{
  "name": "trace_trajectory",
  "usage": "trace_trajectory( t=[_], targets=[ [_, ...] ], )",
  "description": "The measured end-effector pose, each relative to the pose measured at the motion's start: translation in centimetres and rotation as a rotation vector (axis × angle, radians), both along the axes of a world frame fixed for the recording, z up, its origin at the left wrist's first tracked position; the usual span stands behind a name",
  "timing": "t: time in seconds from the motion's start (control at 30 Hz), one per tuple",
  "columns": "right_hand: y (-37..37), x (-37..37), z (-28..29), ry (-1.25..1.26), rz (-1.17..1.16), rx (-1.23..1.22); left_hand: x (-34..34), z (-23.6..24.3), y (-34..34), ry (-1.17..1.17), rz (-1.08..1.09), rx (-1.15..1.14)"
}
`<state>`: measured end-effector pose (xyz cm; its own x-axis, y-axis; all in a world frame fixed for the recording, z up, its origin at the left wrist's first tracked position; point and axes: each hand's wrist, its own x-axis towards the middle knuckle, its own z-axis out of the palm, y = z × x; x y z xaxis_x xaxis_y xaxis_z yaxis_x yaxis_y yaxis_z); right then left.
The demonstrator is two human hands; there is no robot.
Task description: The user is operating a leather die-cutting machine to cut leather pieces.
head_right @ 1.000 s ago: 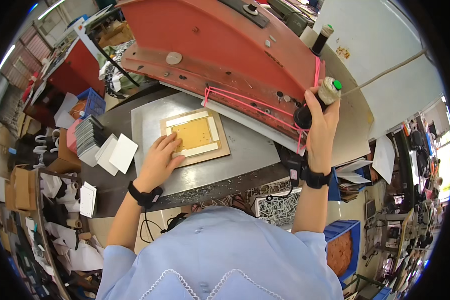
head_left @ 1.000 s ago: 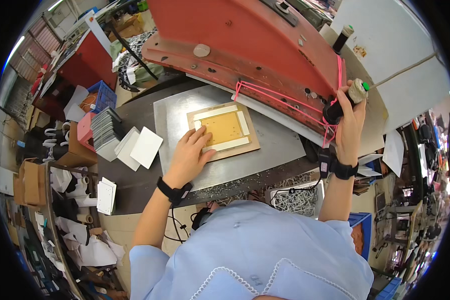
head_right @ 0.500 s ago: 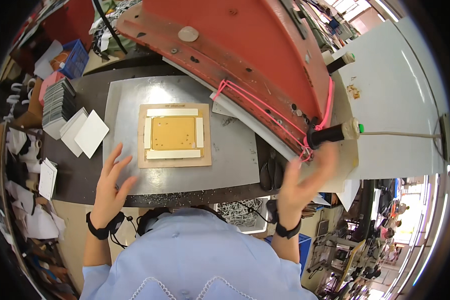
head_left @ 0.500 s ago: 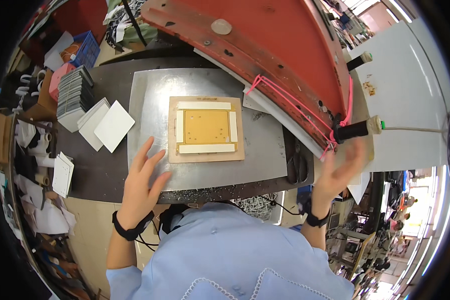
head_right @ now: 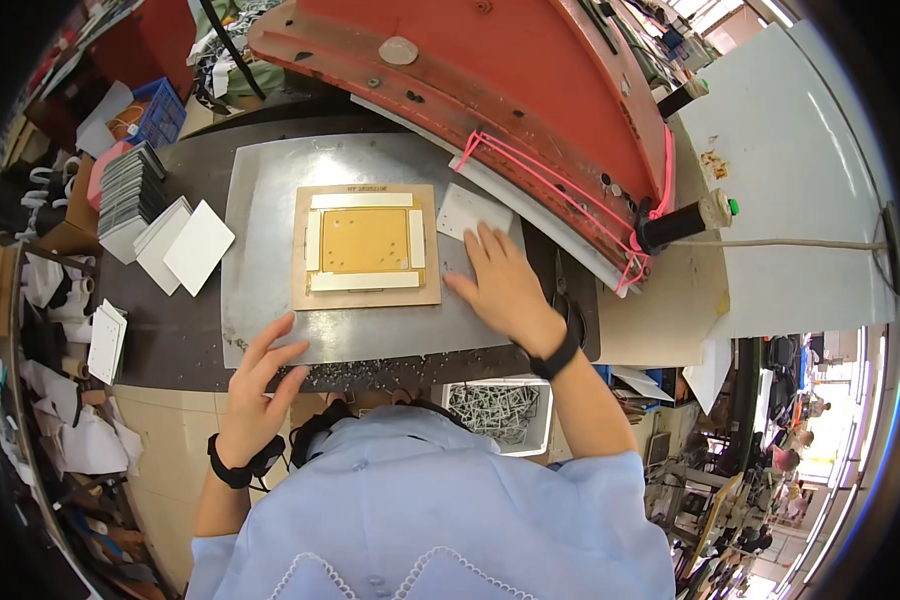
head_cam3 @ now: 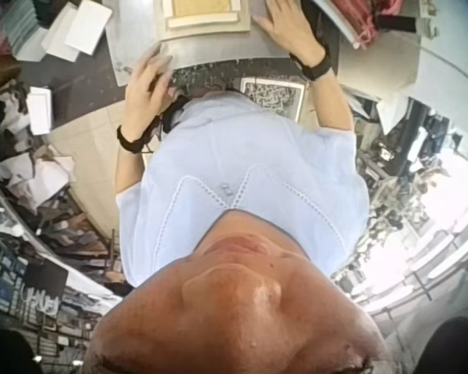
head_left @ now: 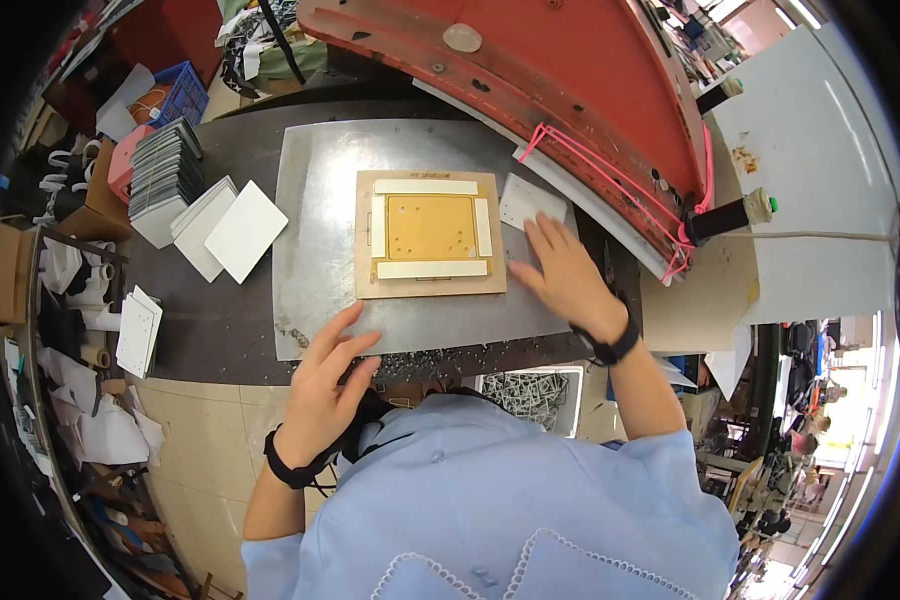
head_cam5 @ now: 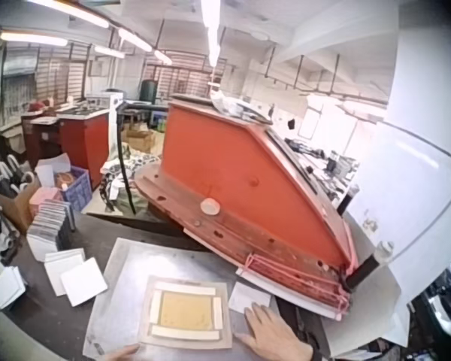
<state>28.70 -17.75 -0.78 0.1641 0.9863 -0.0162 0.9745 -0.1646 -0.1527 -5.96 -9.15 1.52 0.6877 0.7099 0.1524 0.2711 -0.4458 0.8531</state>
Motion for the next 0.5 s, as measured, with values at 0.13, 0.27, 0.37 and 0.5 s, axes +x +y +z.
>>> trace_trajectory(
  t=[0.13,0.27,0.37,0.5],
  targets=[
    [-6.9,-4.2,1.8,0.014,0.031,0.024,0.0,-0.7,-0.6,-0.032,-0.068,-0.129],
    [-10.2,-5.8,1.0,0.061,-0.011,0.18,1.5,0.4,-0.7,-0.061,-0.179,-0.217],
    [-11.6,-5.6,-1.4,0.103,-0.051,0.376,2.7,-0.5,-0.4,-0.051,-0.331,-0.172],
    [-11.9,-7.7,1.0,0.187,-0.024,0.564,4.5,0.2,-0.7,0.031,-0.364,-0.775]
  ],
)
